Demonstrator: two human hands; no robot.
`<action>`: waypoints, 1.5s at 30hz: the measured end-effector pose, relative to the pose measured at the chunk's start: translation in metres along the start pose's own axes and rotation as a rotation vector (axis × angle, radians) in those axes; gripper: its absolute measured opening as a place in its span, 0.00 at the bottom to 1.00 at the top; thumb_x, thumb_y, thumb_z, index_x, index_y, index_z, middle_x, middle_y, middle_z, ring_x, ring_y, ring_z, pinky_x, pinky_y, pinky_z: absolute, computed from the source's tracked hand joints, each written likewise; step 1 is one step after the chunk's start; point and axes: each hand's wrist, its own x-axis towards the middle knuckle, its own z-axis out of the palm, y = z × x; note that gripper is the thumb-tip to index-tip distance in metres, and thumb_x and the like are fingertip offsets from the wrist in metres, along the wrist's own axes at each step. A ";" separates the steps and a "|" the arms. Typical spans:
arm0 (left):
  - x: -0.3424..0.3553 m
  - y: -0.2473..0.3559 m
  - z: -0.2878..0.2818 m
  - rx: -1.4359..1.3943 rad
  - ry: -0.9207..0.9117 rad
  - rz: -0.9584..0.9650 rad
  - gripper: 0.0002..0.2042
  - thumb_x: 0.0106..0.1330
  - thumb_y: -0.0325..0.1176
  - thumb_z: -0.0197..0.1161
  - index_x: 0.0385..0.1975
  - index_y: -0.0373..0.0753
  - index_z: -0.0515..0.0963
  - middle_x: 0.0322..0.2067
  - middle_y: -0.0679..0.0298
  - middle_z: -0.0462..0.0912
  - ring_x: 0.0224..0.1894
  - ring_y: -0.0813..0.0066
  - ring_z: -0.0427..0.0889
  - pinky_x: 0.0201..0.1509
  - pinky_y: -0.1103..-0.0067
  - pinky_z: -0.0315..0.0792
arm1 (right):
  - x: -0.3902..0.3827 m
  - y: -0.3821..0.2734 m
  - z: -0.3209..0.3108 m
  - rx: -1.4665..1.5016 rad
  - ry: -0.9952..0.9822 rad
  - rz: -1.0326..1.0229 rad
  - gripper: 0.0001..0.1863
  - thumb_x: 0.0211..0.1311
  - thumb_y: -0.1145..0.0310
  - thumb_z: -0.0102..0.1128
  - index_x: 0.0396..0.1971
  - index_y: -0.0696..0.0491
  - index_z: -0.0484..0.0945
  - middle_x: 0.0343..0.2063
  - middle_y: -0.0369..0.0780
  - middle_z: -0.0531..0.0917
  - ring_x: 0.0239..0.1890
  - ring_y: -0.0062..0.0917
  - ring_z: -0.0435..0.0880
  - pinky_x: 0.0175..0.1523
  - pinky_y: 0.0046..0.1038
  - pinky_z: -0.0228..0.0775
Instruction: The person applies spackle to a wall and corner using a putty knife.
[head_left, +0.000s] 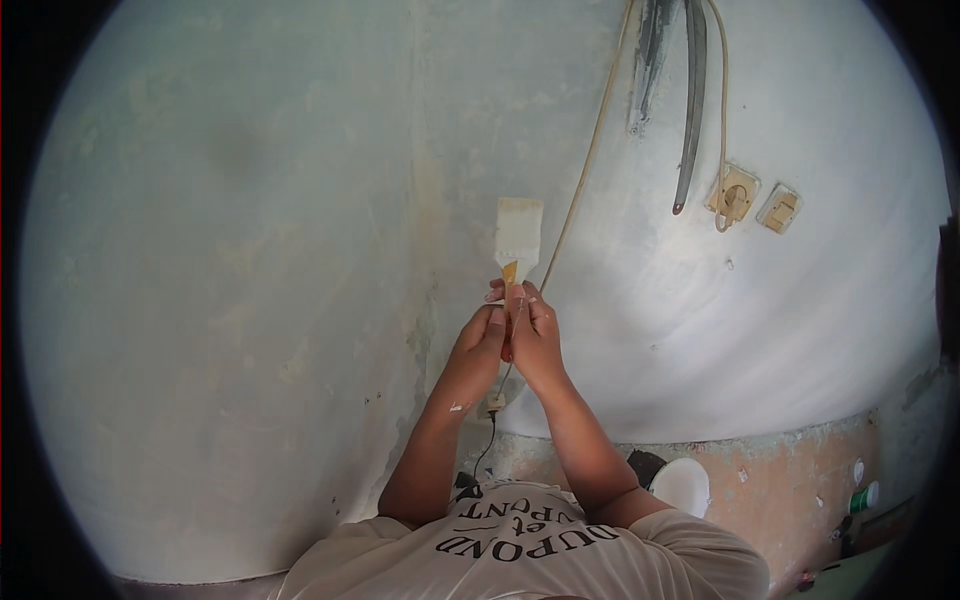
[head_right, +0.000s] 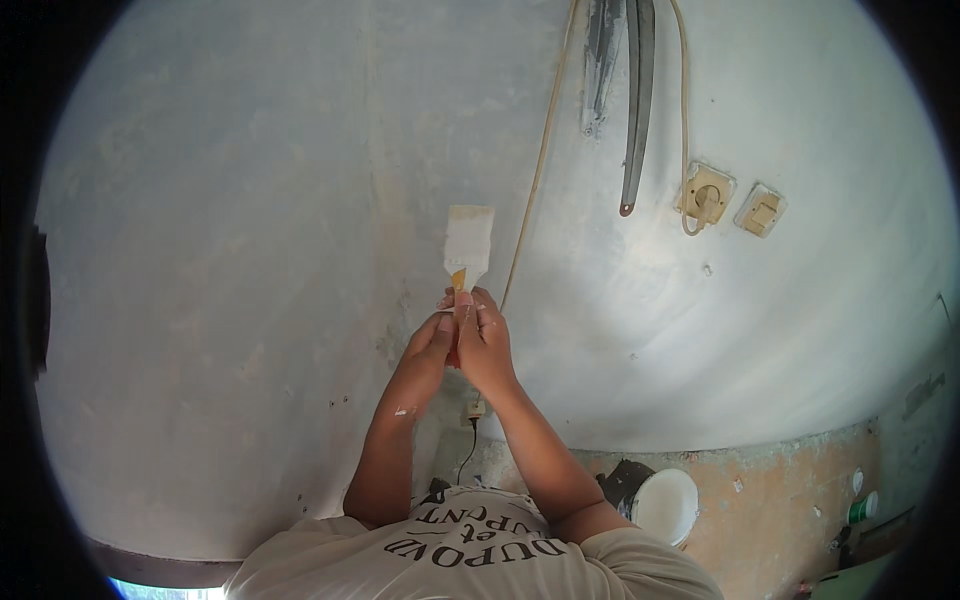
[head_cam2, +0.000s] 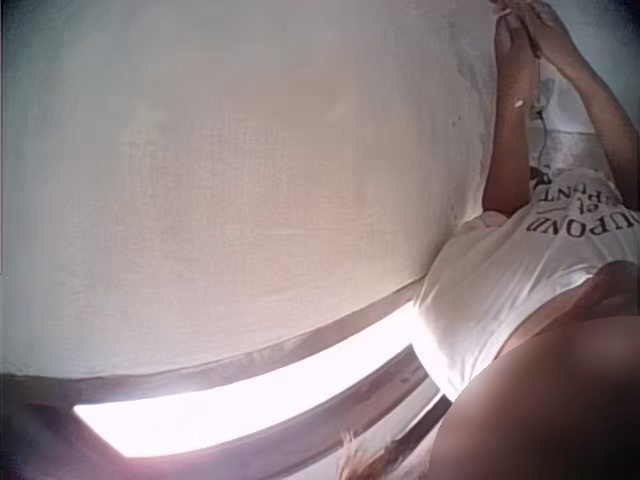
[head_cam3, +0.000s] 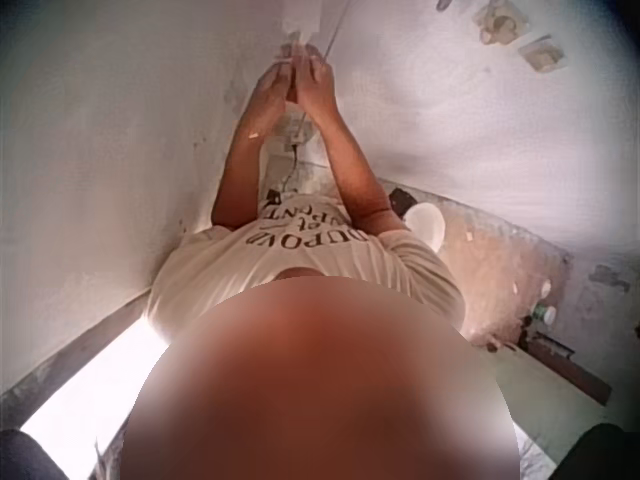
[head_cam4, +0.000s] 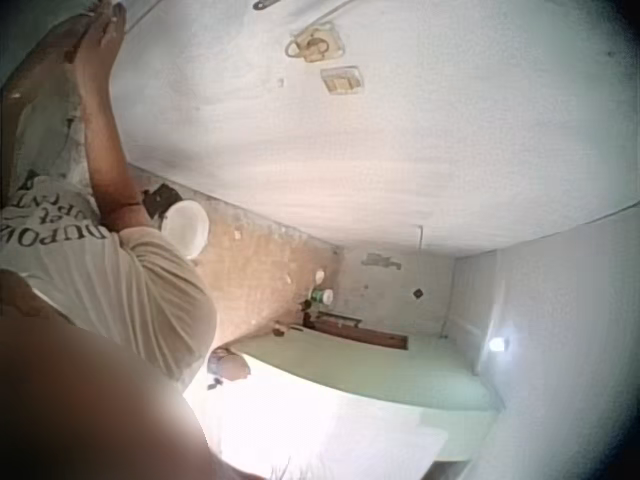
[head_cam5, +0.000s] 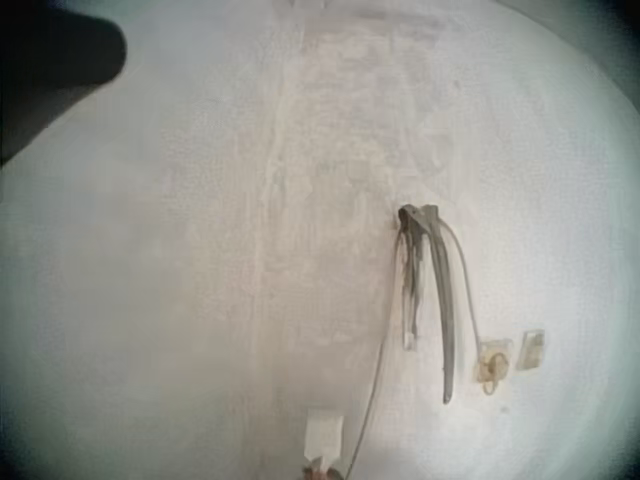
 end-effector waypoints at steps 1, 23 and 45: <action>-0.001 0.000 0.002 -0.038 -0.053 -0.029 0.14 0.79 0.37 0.39 0.46 0.34 0.70 0.32 0.67 0.74 0.32 0.82 0.70 0.40 0.81 0.68 | -0.001 0.000 0.001 0.037 -0.021 -0.005 0.20 0.77 0.57 0.42 0.42 0.58 0.79 0.33 0.36 0.80 0.28 0.15 0.73 0.37 0.19 0.67; 0.044 0.013 -0.019 -0.143 0.220 0.370 0.12 0.67 0.30 0.64 0.46 0.35 0.73 0.31 0.70 0.75 0.24 0.86 0.73 0.22 0.88 0.61 | -0.034 0.015 -0.043 0.120 -0.175 0.268 0.26 0.77 0.51 0.39 0.49 0.60 0.77 0.46 0.42 0.80 0.49 0.25 0.77 0.47 0.28 0.73; 0.104 -0.094 -0.057 0.205 0.455 -0.031 0.15 0.74 0.39 0.45 0.25 0.42 0.70 0.15 0.73 0.65 0.11 0.85 0.58 0.13 0.80 0.49 | -0.034 0.036 -0.036 0.110 -0.353 0.371 0.28 0.76 0.48 0.40 0.45 0.59 0.78 0.42 0.40 0.81 0.46 0.24 0.78 0.45 0.27 0.73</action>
